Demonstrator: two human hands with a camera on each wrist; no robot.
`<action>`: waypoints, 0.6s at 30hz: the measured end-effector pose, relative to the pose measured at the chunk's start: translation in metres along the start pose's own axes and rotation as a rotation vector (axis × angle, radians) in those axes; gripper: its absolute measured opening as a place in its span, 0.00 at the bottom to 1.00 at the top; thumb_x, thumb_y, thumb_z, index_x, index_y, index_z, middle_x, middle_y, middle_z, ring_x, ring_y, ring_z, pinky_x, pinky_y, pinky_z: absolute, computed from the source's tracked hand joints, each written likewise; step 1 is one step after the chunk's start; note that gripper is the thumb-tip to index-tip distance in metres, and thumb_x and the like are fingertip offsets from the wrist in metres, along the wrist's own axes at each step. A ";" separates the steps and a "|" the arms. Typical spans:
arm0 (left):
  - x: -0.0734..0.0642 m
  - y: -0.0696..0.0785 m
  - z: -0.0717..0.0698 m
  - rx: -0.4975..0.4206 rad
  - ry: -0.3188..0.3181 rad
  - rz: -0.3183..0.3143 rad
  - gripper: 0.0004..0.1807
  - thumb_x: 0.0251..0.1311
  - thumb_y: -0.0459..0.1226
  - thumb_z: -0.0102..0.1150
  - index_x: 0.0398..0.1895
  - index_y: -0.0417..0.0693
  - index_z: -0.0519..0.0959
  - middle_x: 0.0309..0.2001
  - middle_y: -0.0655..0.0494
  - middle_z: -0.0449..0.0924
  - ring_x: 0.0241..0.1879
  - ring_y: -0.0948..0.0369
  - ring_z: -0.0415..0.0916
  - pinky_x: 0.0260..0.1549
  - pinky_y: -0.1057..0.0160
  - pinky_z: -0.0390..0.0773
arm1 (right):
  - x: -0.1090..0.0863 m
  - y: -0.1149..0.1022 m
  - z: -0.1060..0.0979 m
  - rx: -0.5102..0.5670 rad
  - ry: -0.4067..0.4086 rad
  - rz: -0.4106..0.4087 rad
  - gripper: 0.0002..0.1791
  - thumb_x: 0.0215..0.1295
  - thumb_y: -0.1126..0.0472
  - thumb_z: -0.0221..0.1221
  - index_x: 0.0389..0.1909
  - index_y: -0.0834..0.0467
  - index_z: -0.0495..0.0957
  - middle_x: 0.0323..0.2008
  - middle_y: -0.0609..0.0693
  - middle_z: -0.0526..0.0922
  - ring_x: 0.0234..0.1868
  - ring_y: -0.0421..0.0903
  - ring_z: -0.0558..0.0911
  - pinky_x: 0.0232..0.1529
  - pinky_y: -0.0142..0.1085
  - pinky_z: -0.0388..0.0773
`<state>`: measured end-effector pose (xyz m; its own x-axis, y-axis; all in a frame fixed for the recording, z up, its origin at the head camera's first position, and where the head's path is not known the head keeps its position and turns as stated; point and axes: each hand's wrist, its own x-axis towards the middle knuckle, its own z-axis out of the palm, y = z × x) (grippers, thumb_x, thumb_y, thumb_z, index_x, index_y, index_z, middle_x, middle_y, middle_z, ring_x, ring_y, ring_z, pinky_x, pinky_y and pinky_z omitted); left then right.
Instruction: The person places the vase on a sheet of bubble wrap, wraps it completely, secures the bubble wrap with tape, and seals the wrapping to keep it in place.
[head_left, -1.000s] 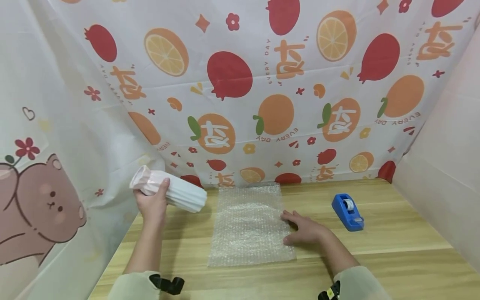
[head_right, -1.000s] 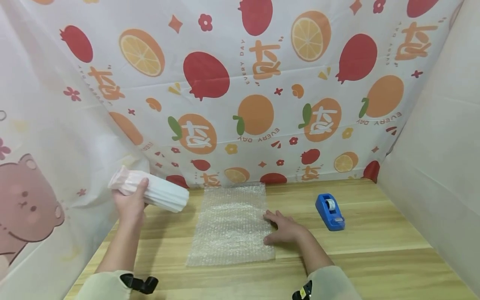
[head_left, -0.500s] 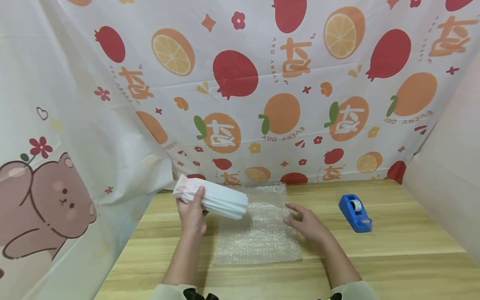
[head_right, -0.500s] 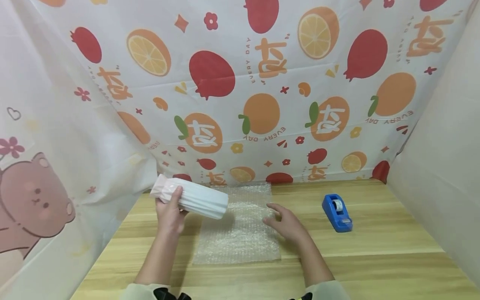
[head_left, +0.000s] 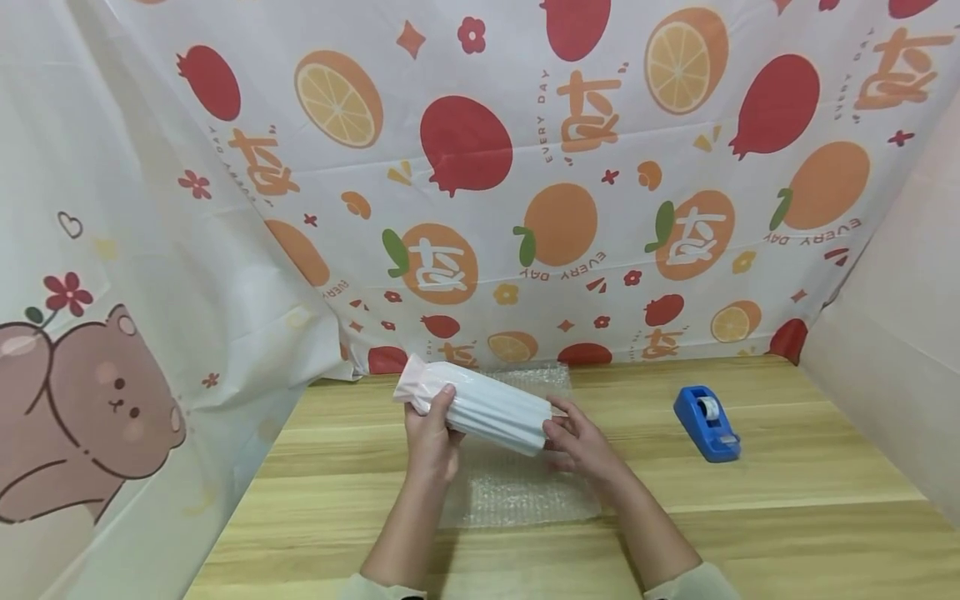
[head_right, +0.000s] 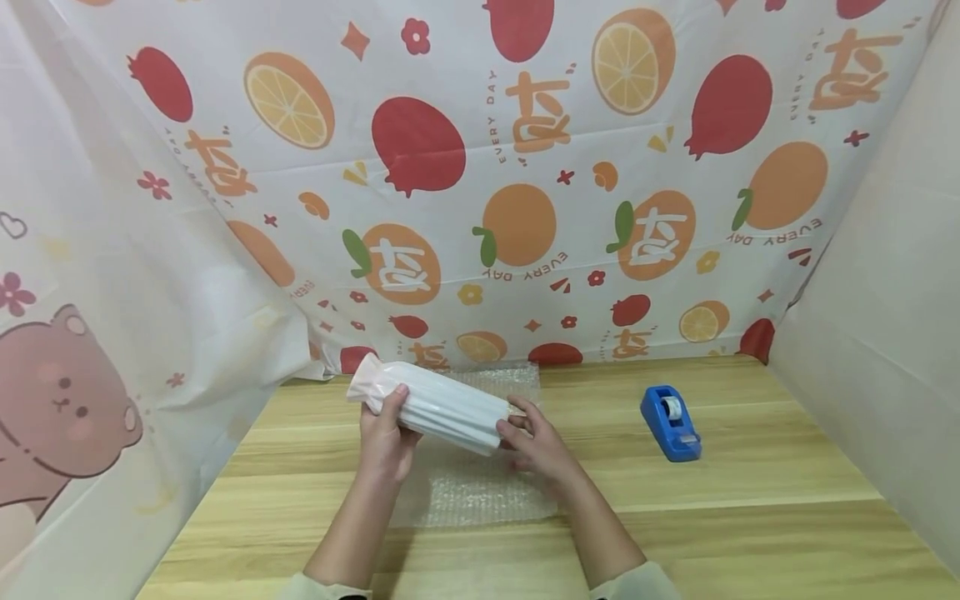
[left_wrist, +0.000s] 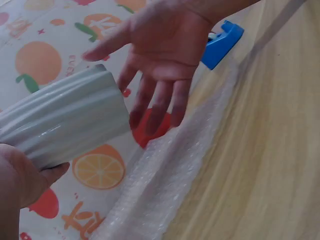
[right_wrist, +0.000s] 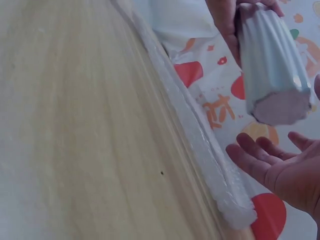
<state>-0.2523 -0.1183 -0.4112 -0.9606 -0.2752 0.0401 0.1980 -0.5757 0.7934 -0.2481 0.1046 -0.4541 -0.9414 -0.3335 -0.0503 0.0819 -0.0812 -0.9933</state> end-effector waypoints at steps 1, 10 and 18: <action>-0.002 -0.001 0.001 -0.007 -0.012 -0.004 0.30 0.63 0.34 0.57 0.65 0.57 0.58 0.44 0.55 0.74 0.32 0.64 0.81 0.31 0.65 0.84 | 0.000 0.001 0.001 0.020 -0.008 0.003 0.35 0.73 0.48 0.53 0.75 0.52 0.52 0.65 0.64 0.66 0.53 0.53 0.79 0.52 0.53 0.79; -0.014 -0.014 0.006 -0.044 -0.143 -0.051 0.32 0.63 0.32 0.58 0.66 0.55 0.56 0.49 0.56 0.73 0.39 0.63 0.81 0.40 0.64 0.83 | 0.001 0.005 0.009 0.322 -0.005 0.008 0.29 0.72 0.54 0.55 0.70 0.49 0.57 0.57 0.54 0.67 0.50 0.50 0.74 0.50 0.54 0.77; -0.008 -0.011 -0.004 -0.060 -0.311 -0.066 0.21 0.68 0.42 0.58 0.60 0.49 0.66 0.48 0.58 0.77 0.45 0.65 0.78 0.49 0.64 0.77 | -0.002 0.001 -0.003 0.362 0.103 -0.014 0.18 0.67 0.58 0.59 0.56 0.46 0.69 0.49 0.52 0.72 0.45 0.50 0.76 0.42 0.49 0.79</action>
<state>-0.2456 -0.1133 -0.4226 -0.9835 0.0076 0.1806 0.1353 -0.6317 0.7633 -0.2467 0.1082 -0.4557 -0.9697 -0.2355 -0.0657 0.1620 -0.4176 -0.8941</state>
